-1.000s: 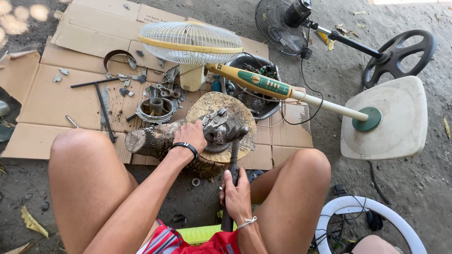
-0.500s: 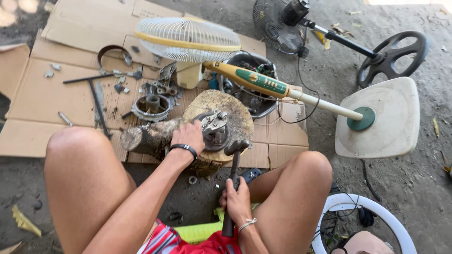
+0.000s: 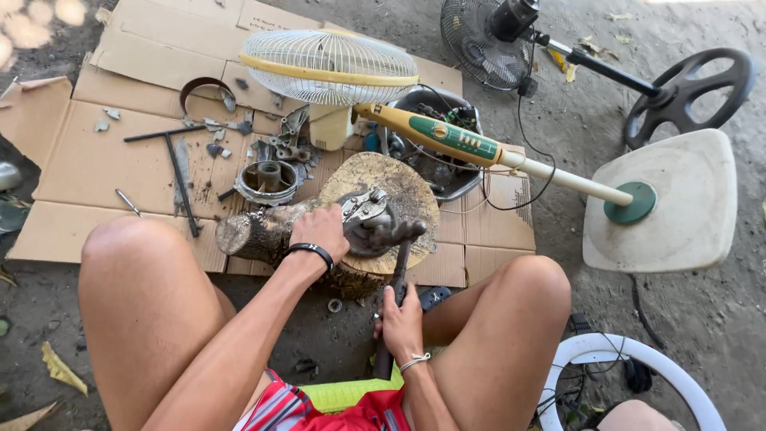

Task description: Disassembling a fan motor assembly using a hammer and pliers on a wooden block.

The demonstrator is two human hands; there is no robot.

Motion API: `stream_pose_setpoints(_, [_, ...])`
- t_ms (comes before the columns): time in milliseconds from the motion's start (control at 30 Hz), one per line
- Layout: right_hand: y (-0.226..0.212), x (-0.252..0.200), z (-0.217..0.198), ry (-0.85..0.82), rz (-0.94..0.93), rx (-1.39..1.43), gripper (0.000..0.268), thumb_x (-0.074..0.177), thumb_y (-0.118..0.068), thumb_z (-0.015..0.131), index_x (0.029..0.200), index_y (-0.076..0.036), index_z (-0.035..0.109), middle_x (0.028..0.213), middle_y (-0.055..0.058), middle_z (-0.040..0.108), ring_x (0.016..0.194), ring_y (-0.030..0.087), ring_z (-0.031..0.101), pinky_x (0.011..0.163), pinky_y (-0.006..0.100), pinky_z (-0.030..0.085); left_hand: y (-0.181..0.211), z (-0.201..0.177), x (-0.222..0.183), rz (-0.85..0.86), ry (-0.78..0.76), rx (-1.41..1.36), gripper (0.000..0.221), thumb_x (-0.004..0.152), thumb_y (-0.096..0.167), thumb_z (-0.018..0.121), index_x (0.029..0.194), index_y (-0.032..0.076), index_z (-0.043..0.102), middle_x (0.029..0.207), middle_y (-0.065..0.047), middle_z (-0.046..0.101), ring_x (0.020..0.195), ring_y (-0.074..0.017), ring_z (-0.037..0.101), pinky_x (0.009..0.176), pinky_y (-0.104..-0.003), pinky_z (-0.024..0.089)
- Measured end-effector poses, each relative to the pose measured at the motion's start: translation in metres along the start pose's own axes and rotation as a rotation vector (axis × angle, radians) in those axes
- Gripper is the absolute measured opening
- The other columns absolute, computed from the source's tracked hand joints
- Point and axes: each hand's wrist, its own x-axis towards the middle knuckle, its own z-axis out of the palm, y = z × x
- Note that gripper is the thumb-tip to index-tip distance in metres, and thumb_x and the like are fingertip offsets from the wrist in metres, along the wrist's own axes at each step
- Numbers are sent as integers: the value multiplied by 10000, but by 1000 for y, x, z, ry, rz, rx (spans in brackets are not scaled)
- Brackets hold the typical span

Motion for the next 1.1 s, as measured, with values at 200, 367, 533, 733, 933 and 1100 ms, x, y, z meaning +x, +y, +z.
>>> stream_pose_setpoints(200, [20,31,0,28,32,160,210,1000,-208,545,1059,-8,565,621,126,559,394,198,577,316,361,552,-3,2,1,56,-136,9,395,820,129,589,1189,10,665,1027,-229,742,1030,-435,727,871,-564,580])
stream_pose_setpoints(367, [20,31,2,50,48,117,231,991,-225,561,1069,-8,570,617,128,570,402,206,593,335,374,569,1,-8,-5,30,-205,-51,358,808,148,586,1135,32,675,1039,-228,743,1062,-460,712,901,-579,558])
stream_pose_setpoints(533, [9,27,3,53,82,146,219,987,-231,556,1008,-14,572,636,129,580,423,204,600,351,365,574,6,-9,-14,1,-256,-100,336,811,173,563,1104,61,681,1052,-212,749,1087,-442,708,917,-564,553])
stream_pose_setpoints(733, [9,24,3,64,115,192,212,983,-244,557,1035,-38,571,642,105,561,441,188,600,371,358,590,2,12,-17,-40,-291,-87,389,851,290,561,1153,72,675,1119,-228,737,1135,-441,691,953,-558,544])
stream_pose_setpoints(933, [14,25,2,83,127,175,198,968,-231,548,994,-36,563,653,113,579,449,188,606,380,341,582,12,7,-17,-68,-287,-17,382,852,226,545,1168,62,681,1121,-218,736,1133,-430,694,945,-548,552])
stream_pose_setpoints(1100, [11,17,0,76,114,125,187,952,-208,582,983,-25,563,624,129,580,415,200,600,360,367,580,23,-3,-20,-92,-311,21,424,860,196,536,1228,35,672,1172,-211,729,1177,-393,682,981,-529,547])
